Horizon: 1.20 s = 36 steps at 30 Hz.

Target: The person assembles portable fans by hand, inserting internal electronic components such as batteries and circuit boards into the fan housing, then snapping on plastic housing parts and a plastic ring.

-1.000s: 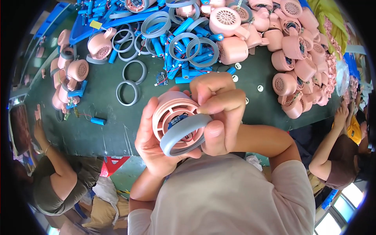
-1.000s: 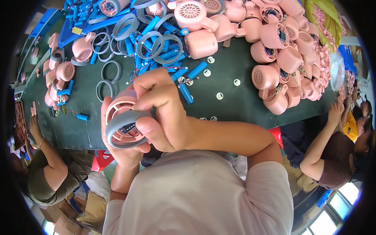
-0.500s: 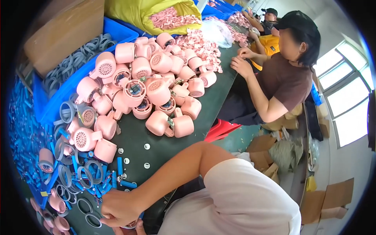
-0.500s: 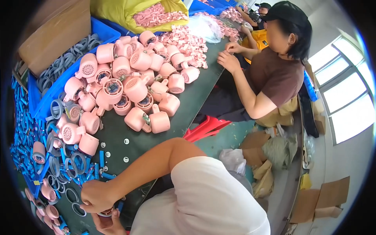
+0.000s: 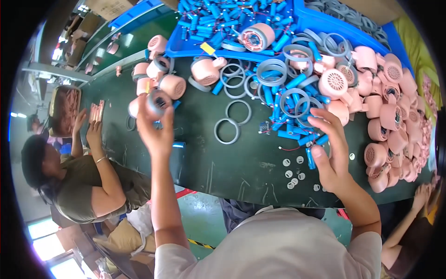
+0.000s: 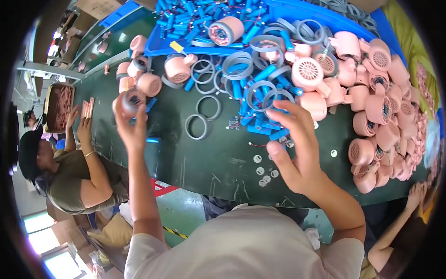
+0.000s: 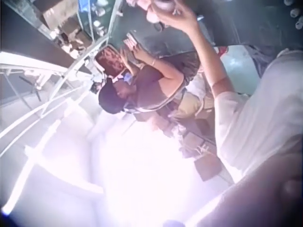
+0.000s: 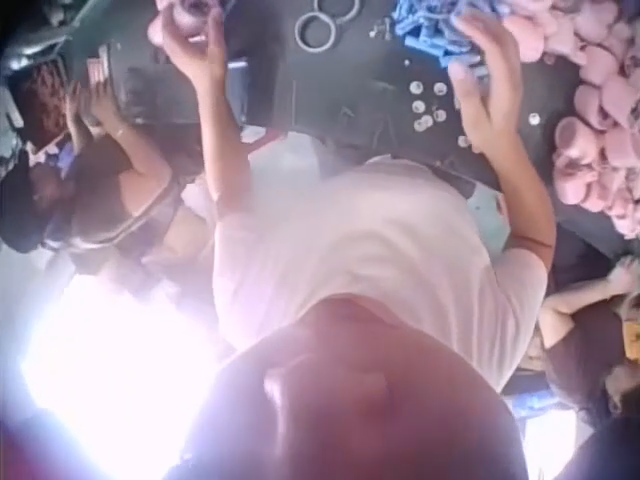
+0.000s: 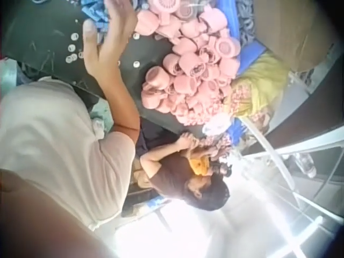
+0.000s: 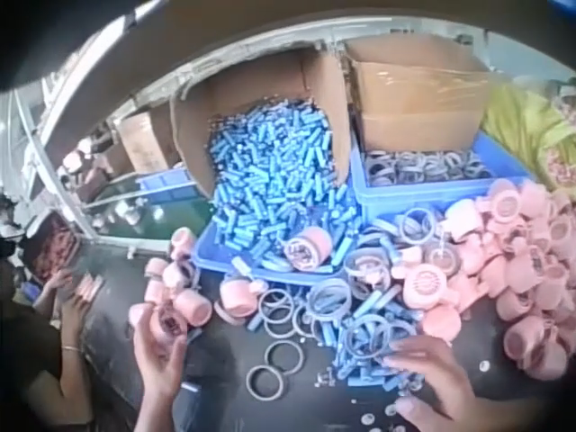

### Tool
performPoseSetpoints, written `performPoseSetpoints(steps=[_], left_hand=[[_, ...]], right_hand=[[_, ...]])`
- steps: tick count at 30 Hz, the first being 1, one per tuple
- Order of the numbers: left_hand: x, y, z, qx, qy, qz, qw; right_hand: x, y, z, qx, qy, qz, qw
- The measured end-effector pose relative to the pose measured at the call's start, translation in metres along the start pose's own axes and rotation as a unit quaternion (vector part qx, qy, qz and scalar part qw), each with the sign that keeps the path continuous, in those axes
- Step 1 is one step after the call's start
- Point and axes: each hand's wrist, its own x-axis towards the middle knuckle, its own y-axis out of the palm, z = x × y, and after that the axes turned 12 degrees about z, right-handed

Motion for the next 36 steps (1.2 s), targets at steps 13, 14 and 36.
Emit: performPoseSetpoints(steps=[13, 14, 36], left_hand=[[0.077, -0.022, 0.098, 0.474, -0.050, -0.093, 0.874], [0.079, -0.011, 0.085, 0.391, 0.036, -0.114, 0.913], [0.016, -0.021, 0.058, -0.152, -0.133, 0.070, 0.977]], right_hand=[[0.018, -0.004, 0.003, -0.122, -0.028, -0.018, 0.992], [0.020, -0.001, 0.000, -0.104, -0.025, -0.015, 0.994], [0.189, 0.105, 0.014, -0.322, -0.092, 0.318, 0.887]])
